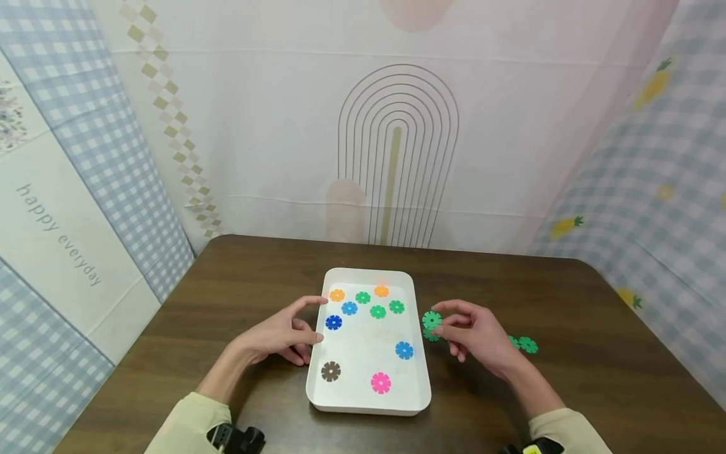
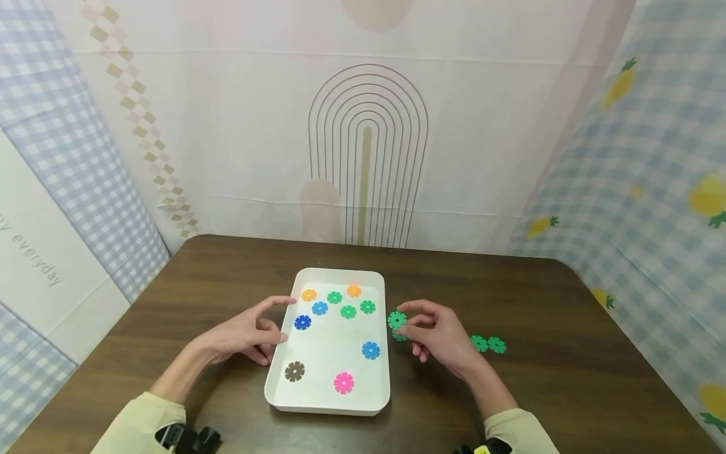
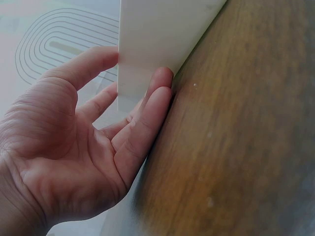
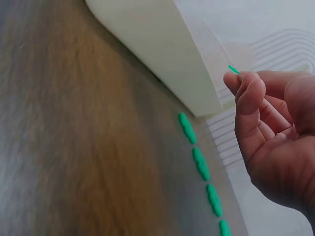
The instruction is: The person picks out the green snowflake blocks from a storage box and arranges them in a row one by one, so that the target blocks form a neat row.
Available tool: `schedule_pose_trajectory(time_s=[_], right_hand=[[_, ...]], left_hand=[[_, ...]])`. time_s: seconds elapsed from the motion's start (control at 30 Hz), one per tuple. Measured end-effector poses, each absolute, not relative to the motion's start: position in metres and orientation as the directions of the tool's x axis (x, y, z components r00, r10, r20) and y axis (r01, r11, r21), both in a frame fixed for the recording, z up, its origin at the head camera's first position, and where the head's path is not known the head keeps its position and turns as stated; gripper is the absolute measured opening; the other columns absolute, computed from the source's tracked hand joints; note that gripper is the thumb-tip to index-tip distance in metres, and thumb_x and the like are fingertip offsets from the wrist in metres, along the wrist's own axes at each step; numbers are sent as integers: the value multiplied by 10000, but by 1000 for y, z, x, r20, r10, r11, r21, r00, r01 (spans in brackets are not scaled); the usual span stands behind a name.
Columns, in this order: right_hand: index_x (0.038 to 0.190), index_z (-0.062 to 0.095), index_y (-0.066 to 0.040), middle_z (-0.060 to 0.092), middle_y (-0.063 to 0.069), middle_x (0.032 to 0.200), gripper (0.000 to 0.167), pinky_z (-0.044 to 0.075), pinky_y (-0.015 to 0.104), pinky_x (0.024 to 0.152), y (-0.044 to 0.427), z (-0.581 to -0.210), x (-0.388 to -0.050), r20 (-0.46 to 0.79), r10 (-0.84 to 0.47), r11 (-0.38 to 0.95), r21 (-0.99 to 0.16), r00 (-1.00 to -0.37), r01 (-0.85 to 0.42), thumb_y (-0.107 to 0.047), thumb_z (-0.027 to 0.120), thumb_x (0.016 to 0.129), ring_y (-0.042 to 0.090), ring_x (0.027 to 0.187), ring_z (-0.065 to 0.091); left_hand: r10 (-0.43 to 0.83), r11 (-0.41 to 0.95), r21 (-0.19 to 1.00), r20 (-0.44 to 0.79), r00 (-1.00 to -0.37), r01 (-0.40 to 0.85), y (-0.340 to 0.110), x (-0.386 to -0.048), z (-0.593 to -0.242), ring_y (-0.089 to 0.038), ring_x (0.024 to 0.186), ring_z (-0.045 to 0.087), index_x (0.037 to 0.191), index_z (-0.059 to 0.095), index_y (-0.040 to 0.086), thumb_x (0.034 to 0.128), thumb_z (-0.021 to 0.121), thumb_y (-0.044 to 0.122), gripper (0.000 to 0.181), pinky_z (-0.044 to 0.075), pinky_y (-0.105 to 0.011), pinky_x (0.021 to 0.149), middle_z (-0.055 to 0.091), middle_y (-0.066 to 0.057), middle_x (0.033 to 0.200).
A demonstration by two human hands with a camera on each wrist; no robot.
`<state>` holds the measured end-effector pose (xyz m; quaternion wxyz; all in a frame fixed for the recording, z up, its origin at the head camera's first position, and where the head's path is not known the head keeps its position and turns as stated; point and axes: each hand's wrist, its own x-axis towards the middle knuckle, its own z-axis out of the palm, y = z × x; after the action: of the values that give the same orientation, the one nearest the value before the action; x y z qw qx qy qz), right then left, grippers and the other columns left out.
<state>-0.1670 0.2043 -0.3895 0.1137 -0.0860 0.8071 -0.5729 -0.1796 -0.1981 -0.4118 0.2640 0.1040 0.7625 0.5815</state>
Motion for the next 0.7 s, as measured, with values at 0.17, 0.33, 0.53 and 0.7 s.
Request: schedule_pose_trajectory(time_s=[0.17,0.33,0.53,0.7], right_hand=[[1377,591,1,735,186,959,467,554,285,531,216,-394,-164,-93,-248,313,-950,-964,12,-140,772,970,147,587,572],[1397,576,7,750,114,948,493,541,274,524,230,-397,-161,-95,-225,303,-953,-970,23,-157,771,975,140,588,565],[1405,567,5,779,79,974,501,523,263,514,246,-400,-156,-99,-190,291,-956,-977,40,-157,770,976,116,581,560],[1407,571,-8,790,52,971,504,516,256,511,261,-402,-152,-104,-146,292,-955,-984,58,-184,773,979,108,584,562]], left_hand=[[466,300,942,-281,-839,-149,-198,-179,-412,-210,695,713,1626,304,244,983,751,189,785,625,-338,624,678,-115,915],[468,298,943,-279,-839,-147,-198,-180,-412,-213,696,713,1626,305,245,983,754,197,786,627,-340,627,679,-118,923],[471,299,943,-281,-837,-148,-199,-180,-412,-213,694,713,1625,304,246,982,756,203,787,629,-340,626,676,-118,921],[464,303,940,-286,-838,-153,-199,-180,-413,-211,691,710,1624,304,250,982,760,208,789,629,-340,625,674,-115,916]])
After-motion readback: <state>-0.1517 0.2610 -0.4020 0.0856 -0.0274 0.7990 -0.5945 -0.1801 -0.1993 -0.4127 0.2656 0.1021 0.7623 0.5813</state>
